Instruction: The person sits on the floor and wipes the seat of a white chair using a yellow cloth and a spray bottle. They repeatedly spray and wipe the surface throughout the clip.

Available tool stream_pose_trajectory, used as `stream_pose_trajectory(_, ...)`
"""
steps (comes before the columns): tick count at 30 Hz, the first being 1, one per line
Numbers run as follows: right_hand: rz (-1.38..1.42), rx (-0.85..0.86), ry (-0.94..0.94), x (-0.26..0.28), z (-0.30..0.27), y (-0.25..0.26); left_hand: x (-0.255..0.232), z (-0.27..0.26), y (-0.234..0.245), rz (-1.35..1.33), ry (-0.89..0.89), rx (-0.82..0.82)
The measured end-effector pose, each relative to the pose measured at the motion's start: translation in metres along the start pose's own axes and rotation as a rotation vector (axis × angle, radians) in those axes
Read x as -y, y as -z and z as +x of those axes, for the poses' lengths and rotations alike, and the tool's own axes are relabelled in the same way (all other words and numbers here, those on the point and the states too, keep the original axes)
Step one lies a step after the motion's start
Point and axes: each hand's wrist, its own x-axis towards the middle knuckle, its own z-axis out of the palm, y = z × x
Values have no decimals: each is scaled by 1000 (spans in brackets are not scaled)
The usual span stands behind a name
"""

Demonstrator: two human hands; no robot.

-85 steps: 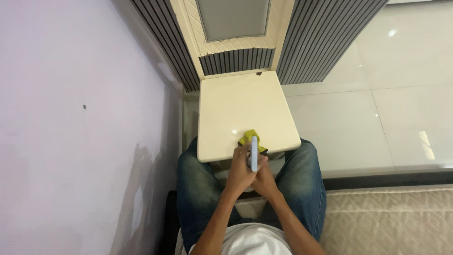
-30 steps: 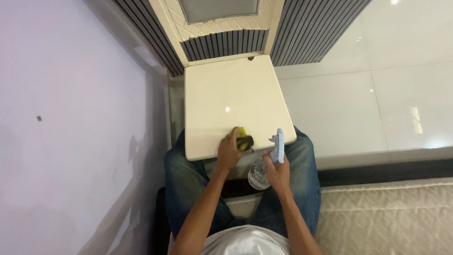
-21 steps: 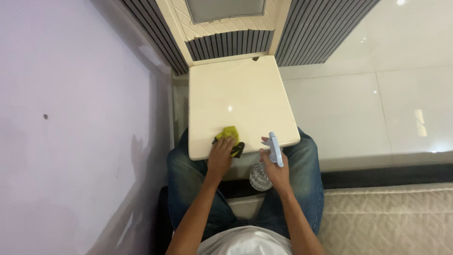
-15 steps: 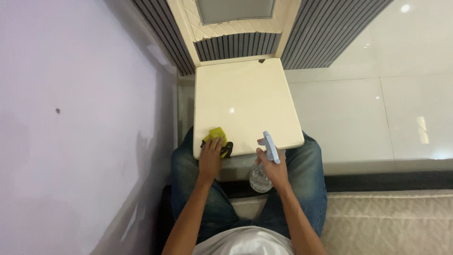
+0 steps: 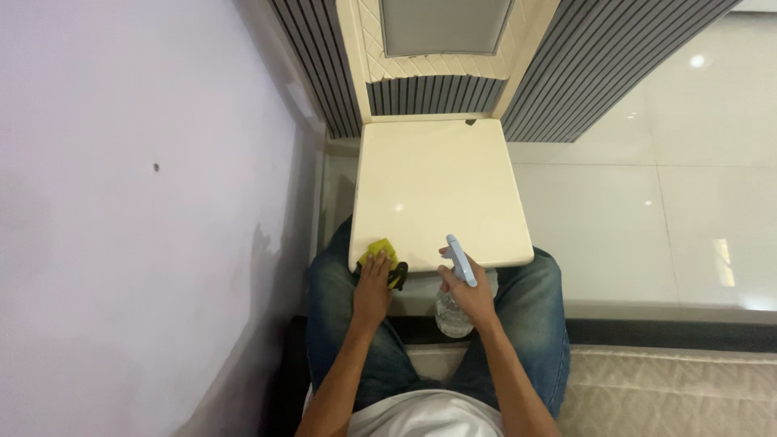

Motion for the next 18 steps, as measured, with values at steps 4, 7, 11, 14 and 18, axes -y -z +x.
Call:
stream_pose_trajectory(4, -63, -8, 9, -3, -2, 1, 0, 7, -4, 8, 23, -15)
stream_pose_trajectory(7, -46, -3, 11, -4, -3, 2, 6, 17, -8, 4, -5, -69)
stream_pose_trajectory(11, -51, -5, 13, -3, -2, 4, 20, 45, -18, 13, 50, -46)
stream_pose_trajectory(14, -47, -16, -31, 0, -2, 8, 31, 61, -24, 49, 35, -99)
stream_pose_trajectory(18, -76, -30, -45, 3, -4, 10, 35, 66, -30, 83, 39, -103)
